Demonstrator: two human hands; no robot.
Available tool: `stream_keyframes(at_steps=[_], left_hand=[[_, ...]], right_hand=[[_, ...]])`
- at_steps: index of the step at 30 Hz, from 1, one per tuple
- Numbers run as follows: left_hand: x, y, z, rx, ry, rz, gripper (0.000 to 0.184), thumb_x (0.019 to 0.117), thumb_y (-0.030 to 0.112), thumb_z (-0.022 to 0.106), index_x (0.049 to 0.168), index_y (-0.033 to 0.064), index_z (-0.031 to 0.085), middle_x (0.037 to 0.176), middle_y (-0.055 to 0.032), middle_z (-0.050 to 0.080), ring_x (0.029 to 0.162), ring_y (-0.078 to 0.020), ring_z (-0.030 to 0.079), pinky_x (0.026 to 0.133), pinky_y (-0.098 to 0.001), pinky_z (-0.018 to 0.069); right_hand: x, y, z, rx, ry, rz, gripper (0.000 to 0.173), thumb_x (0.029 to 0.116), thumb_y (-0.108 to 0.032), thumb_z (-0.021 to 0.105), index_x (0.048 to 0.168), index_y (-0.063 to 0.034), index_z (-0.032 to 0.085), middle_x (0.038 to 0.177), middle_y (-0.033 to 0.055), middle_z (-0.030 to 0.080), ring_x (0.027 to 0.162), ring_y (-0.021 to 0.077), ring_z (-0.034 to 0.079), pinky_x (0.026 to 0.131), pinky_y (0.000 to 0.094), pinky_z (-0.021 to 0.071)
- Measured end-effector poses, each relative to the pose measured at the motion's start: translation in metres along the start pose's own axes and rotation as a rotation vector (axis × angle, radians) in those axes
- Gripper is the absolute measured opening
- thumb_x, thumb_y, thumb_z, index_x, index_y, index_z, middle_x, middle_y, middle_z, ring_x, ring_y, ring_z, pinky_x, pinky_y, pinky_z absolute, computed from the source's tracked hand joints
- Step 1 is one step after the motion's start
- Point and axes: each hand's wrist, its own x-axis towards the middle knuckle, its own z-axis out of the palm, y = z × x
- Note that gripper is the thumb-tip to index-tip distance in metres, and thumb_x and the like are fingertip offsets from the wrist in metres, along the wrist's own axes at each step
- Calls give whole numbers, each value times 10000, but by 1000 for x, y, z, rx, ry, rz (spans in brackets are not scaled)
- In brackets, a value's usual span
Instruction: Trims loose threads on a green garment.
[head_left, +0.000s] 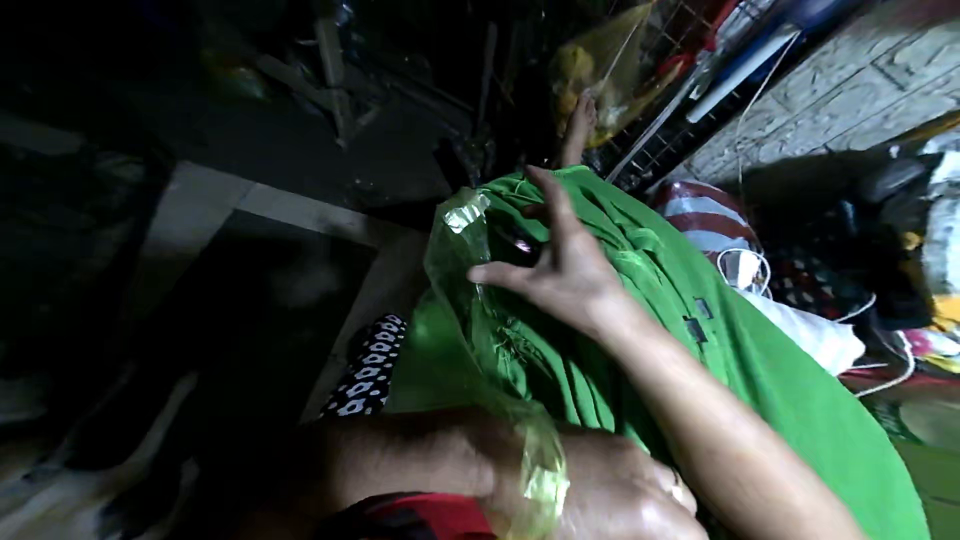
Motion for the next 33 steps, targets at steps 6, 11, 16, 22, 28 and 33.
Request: stream_keyframes(at_steps=[6,11,16,22,28,33], left_hand=[[-36,3,0,134,261,72,179,939,92,687,813,-31,717,794,-152,677,780,-193,663,709,-247,520],[-98,-19,-41,268,958,-405,231,1049,262,536,974,76,651,774,100,627,674,82,580,644,-112,511],[-110,-72,-61,566,995,-892,172,1010,32,574,1038,-101,679,1025,-250,694,959,-353,686,889,-525,536],[-122,-69,-73,684,836,-1064,374,985,48,650,1315,-114,584,1491,-372,416,1366,-549,428,1111,-672,344],[-151,-58,-84,675,769,-1037,287,1046,159,577,1191,-69,675,1262,-284,640,1212,-475,585,1036,-677,402],[-139,-46,-77,658,850,-822,198,992,126,641,1036,-61,686,1146,-205,670,1011,-291,661,921,-490,530]], right_hand=[[24,-48,31,45,-244,174,213,948,37,565,1129,45,676,902,153,684,791,222,647,740,408,533],[4,-51,3,191,-113,144,148,954,21,549,1056,7,655,832,16,602,679,9,530,627,178,449],[-3,-46,7,271,-69,56,150,948,31,550,1055,17,654,860,11,624,715,-18,557,657,145,468],[2,-45,-10,272,-155,30,241,950,-23,655,1187,22,650,986,48,677,826,17,624,744,172,527],[6,-41,-83,51,35,12,48,982,-59,620,1028,-68,631,911,-74,678,758,-81,602,678,107,495],[-33,-33,-99,-296,-145,196,149,920,-80,731,1042,-10,681,850,74,672,731,136,636,687,347,547]])
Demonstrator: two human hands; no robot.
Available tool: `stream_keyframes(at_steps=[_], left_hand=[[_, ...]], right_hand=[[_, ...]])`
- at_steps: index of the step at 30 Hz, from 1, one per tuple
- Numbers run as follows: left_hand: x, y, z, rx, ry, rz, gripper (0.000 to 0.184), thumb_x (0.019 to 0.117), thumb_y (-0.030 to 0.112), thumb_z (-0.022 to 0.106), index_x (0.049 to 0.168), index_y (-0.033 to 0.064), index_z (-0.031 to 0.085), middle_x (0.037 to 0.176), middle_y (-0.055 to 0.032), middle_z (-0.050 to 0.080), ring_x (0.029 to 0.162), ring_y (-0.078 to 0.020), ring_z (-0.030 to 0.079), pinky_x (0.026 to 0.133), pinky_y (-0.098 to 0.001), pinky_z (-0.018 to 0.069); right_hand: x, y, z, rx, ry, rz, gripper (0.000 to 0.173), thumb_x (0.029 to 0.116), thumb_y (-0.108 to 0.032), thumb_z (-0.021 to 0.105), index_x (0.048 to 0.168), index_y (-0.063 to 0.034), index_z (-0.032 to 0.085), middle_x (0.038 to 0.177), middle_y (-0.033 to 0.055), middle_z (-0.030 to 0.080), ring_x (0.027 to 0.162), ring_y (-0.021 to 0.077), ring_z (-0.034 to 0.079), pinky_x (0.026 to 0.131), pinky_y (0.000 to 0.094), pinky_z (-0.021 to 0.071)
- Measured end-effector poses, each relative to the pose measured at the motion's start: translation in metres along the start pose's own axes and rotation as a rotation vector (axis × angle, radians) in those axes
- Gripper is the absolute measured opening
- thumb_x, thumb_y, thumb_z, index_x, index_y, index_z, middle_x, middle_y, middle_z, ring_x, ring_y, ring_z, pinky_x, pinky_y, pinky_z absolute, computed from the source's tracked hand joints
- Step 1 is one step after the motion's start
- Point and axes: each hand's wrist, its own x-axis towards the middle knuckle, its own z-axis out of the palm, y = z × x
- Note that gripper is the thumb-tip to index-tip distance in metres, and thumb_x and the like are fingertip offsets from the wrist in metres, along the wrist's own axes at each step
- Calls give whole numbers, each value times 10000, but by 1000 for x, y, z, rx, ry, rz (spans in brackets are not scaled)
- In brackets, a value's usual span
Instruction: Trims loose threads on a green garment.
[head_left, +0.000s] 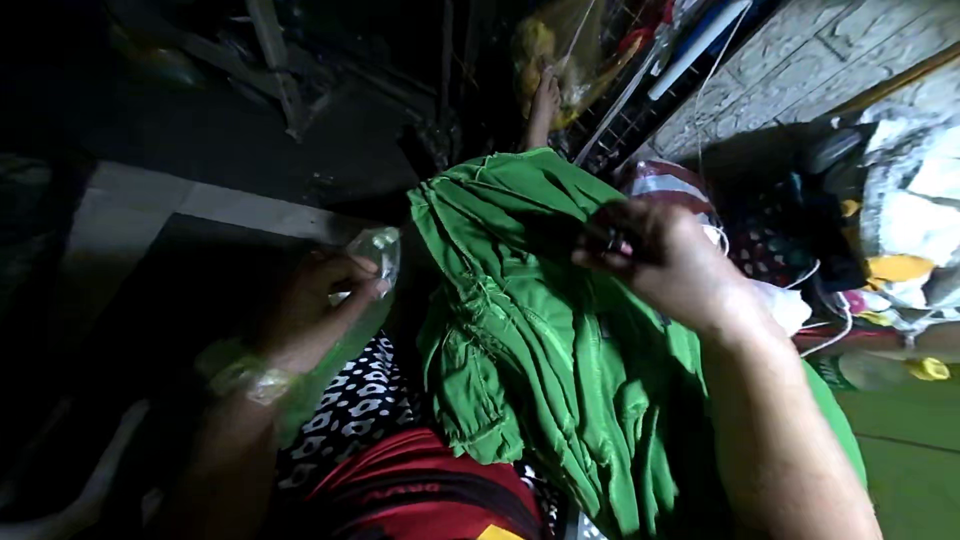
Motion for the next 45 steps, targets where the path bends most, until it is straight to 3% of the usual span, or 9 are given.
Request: stream_keyframes(at_steps=[3,10,13,18,22,27,31,38,45], left_hand=[[10,15,16,-116,60,195,290,934,311,652,846,36,675,1053,-71,688,1002,-138,647,906,-361,531],[49,73,79,-150,11,325,364,871,238,793,1140,8,711,1169,-184,672,1022,-298,671,881,-464,558],[55,87,89,-76,28,312,227,896,161,760,1057,4,732,1113,-202,682,1014,-359,665,901,-528,531],[55,90,92,-202,145,307,177,963,53,617,1027,-15,767,1061,-179,723,946,-255,702,861,-391,562],[61,90,97,-350,173,275,183,976,76,597,1060,-16,732,1040,-145,705,961,-191,665,883,-332,536],[49,97,107,-285,117,217,302,894,-33,642,1188,5,699,1254,-185,633,1169,-303,612,997,-459,503],[52,88,102,-426,72,246,308,1024,-8,428,1185,-49,687,1219,-171,696,1159,-245,643,1036,-401,477],[56,82,95,-466,-70,100,312,1067,58,372,1294,-61,550,1097,-161,635,972,-163,597,873,-335,492],[62,83,99,-234,16,151,287,1030,124,588,1283,-10,585,874,-113,614,733,-185,568,686,-357,487]], right_hand=[[-29,11,21,-120,-23,48,278,866,-181,808,1067,-31,688,873,104,676,742,227,659,670,457,565],[-53,0,50,-485,196,18,240,793,8,743,1021,44,675,836,215,654,567,357,656,466,501,523],[-49,5,45,-498,289,-57,132,811,0,694,939,18,671,831,193,622,521,316,614,419,451,480],[-39,13,55,-317,292,-93,320,825,-252,782,984,6,683,931,181,637,584,271,631,476,445,517],[-35,7,66,-442,388,-131,118,808,-66,699,884,24,696,912,208,636,515,287,609,421,437,493],[-34,7,49,-335,415,-80,285,828,23,638,1104,71,690,917,200,677,613,313,658,499,473,521],[-31,18,26,176,248,199,188,987,-4,547,1163,-21,611,918,38,622,717,50,559,645,233,489],[-31,31,37,358,122,268,170,956,-148,708,1069,-65,612,825,-4,581,654,33,519,588,211,452],[-27,34,28,238,101,400,192,1055,-152,562,923,-51,658,665,-23,513,554,30,448,527,216,380]])
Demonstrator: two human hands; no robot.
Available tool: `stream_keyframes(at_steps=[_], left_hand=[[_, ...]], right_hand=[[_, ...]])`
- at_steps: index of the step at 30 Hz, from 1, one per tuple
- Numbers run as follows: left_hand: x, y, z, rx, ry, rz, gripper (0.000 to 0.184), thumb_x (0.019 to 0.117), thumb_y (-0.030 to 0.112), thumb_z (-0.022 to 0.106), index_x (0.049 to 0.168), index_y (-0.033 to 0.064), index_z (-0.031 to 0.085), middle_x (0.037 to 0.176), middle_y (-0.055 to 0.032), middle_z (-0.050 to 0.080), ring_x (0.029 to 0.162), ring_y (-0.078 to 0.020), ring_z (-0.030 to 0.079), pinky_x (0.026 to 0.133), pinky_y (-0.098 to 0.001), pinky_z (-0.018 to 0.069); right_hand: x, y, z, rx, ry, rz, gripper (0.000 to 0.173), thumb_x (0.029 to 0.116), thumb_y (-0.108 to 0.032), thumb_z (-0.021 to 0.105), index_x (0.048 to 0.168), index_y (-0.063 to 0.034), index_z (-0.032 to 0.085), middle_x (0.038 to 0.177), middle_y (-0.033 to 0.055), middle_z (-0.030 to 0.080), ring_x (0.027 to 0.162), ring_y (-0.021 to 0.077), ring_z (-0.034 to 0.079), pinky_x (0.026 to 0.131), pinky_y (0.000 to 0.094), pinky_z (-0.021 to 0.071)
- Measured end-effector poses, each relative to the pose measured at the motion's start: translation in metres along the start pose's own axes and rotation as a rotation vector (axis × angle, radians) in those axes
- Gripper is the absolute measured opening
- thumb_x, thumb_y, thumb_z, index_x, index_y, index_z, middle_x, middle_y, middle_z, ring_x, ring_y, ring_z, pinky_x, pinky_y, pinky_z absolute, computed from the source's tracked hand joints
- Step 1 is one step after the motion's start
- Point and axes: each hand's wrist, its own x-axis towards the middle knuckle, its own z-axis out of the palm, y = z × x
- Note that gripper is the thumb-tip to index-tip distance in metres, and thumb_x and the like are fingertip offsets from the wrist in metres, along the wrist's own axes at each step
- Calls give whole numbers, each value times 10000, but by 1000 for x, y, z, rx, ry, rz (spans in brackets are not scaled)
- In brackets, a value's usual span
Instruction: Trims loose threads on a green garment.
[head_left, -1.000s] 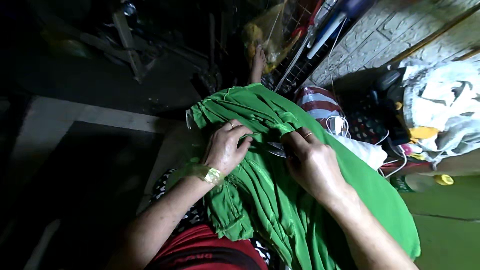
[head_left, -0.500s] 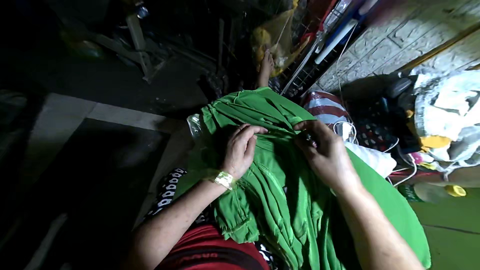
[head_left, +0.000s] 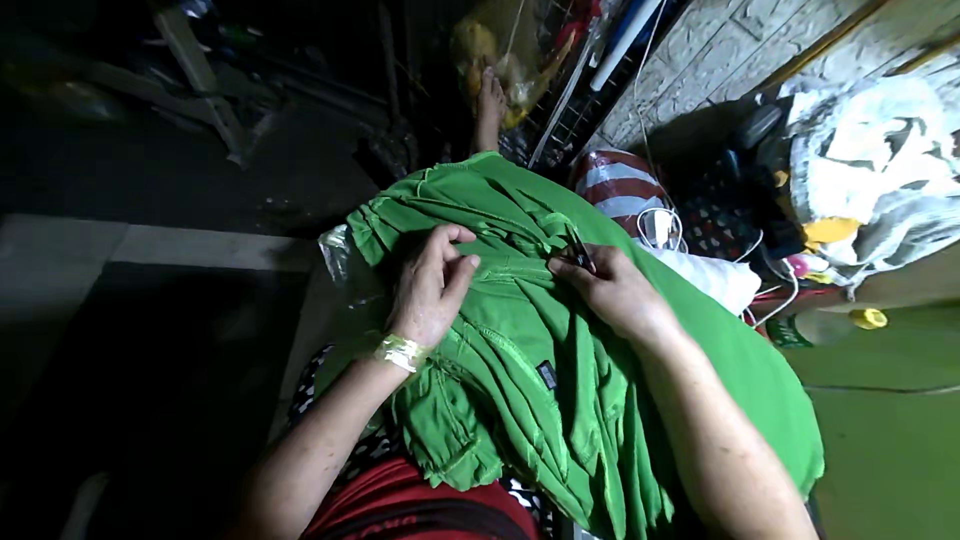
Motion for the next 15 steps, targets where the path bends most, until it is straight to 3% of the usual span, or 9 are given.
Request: stream_keyframes(at_steps=[3,6,9,11,13,15], left_hand=[[3,0,-1,81,76,152,258,968,101,674,1208,6,680,998,-150,654,838,-236,612,765,-370,509],[7,-4,-3,80,20,340,220,1018,66,563,1141,0,733,1054,-168,723,918,-253,703,864,-374,563],[10,-4,-8,93,-85,358,314,1045,114,457,1175,-12,713,1049,-168,727,936,-269,703,876,-416,556],[12,-2,-9,103,-108,333,295,1005,167,526,1138,-9,723,1006,-155,717,880,-244,688,825,-395,557],[14,-2,-6,101,-93,319,191,948,170,669,991,0,747,916,-139,699,795,-225,663,746,-375,542],[16,-1,-3,117,-75,317,138,914,141,704,889,15,752,859,-117,691,746,-202,647,702,-362,525]], right_hand=[[3,2,10,-129,92,-25,198,1009,-172,642,883,-20,654,672,60,546,570,152,507,539,356,434],[1,8,17,-161,173,-100,170,978,-179,676,935,-17,646,695,76,571,583,185,540,545,386,458],[0,13,22,-160,245,-187,154,947,-139,699,974,0,637,740,95,598,617,194,565,573,389,481],[2,16,26,-148,296,-289,163,912,-82,719,1004,30,644,855,141,640,711,219,617,645,393,527],[4,18,29,-135,326,-441,158,866,27,694,1014,49,643,940,166,632,781,224,619,695,354,539],[7,19,32,-124,321,-546,166,834,91,646,991,38,651,921,152,646,785,206,634,708,321,552]])
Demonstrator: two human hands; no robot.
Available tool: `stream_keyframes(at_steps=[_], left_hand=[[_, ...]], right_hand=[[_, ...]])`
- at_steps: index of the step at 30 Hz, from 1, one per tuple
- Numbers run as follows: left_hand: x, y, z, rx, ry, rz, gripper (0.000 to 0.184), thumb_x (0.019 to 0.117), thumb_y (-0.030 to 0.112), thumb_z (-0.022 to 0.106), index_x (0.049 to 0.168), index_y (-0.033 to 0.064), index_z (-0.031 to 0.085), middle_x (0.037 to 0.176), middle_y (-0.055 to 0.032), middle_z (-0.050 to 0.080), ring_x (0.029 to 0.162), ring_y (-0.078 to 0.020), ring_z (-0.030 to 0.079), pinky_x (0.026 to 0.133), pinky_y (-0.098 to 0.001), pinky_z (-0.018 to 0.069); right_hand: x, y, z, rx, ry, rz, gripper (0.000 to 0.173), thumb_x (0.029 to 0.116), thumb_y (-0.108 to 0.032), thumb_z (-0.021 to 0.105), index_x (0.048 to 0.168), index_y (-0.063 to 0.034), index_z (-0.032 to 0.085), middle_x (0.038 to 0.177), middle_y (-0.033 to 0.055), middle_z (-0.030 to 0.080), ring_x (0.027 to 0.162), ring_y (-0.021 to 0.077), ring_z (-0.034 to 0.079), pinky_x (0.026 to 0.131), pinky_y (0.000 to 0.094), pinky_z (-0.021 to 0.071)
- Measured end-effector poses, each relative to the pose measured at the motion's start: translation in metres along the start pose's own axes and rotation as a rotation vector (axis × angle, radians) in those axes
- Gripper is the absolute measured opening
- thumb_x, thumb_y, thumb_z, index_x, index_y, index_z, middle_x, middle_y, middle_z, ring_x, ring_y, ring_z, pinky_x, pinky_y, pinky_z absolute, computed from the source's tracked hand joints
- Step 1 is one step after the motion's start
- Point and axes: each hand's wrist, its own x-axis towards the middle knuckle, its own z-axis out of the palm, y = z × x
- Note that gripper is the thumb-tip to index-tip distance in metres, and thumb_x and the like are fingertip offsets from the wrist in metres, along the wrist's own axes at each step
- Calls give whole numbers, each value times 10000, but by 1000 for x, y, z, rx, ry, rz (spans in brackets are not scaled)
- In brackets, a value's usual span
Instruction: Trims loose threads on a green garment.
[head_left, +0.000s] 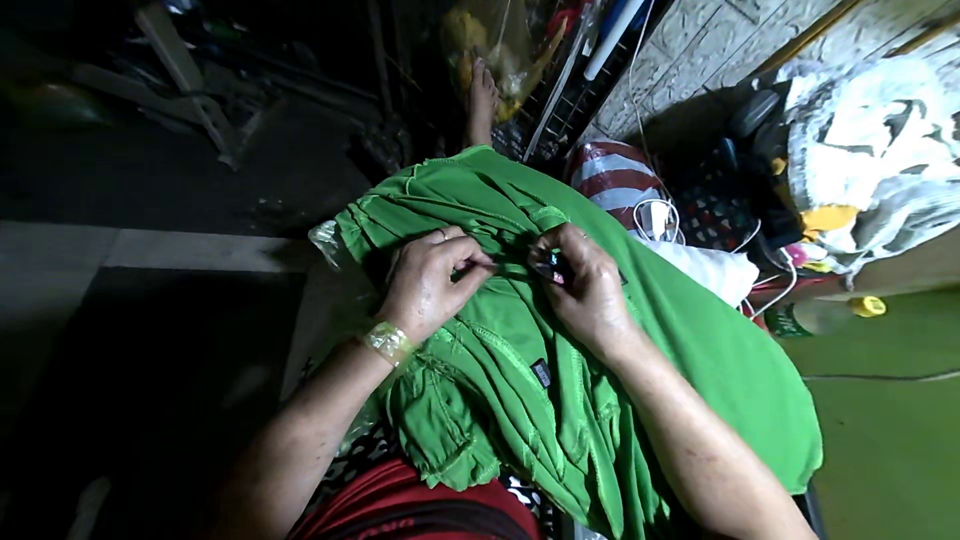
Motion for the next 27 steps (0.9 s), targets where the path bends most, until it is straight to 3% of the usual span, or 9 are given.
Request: stream_keyframes(at_steps=[4,8,9,10,12,15,23,25,27], left_hand=[[0,-2,-2,-2,-3,-39,170,961,152,661,889,21,742,830,-103,680,725,-187,632,685,-361,507],[-3,-6,-6,-81,-25,-110,171,1011,168,617,958,33,709,862,-83,669,753,-139,619,724,-316,510],[-4,-7,-5,-82,-17,-105,171,1016,165,611,967,33,708,856,-82,667,752,-140,622,725,-320,517],[-5,-7,-4,-76,-13,-100,179,1021,167,599,979,29,706,859,-89,665,757,-158,622,727,-346,511],[-7,-5,-3,-42,-2,-84,197,1036,180,572,1009,30,695,869,-101,672,768,-192,639,731,-391,517],[-8,0,-3,15,14,-58,187,1042,149,562,1040,7,682,901,-144,693,792,-258,678,740,-448,547],[-13,5,2,84,112,-11,192,1031,145,578,1031,-4,698,925,-171,699,808,-300,685,737,-461,535],[-13,4,3,74,126,-22,195,1033,155,579,1039,-1,696,921,-161,700,798,-276,681,730,-434,536],[-12,4,3,38,125,-46,198,1028,163,593,1042,6,712,942,-150,714,812,-249,688,750,-414,543]], right_hand=[[-1,1,-2,48,-81,64,199,850,69,633,1037,2,634,855,100,655,704,162,622,631,319,539],[-2,-3,-14,88,-230,192,377,799,-142,630,1168,-88,582,868,19,628,681,115,595,567,339,506],[-2,-4,-16,76,-246,181,355,830,-163,640,1177,-101,588,881,6,632,691,107,598,577,338,514],[-2,-6,-17,53,-250,151,315,878,-153,658,1182,-91,608,906,20,649,727,130,622,616,368,541],[-2,-13,-15,-31,-224,104,288,880,-83,714,1161,-44,665,960,103,688,796,243,680,676,481,566],[-1,-27,-9,-206,-186,78,264,853,-57,727,1117,-51,710,941,147,693,783,324,694,631,530,542],[2,-31,3,-312,-170,28,191,878,-66,701,1064,-89,734,891,163,664,730,337,677,566,499,511],[3,-27,1,-263,-188,45,189,883,-55,705,1066,-90,738,900,164,671,745,338,682,580,512,517],[6,-19,-4,-121,-214,115,186,923,-58,691,1108,-56,715,946,153,687,808,314,690,658,519,551]])
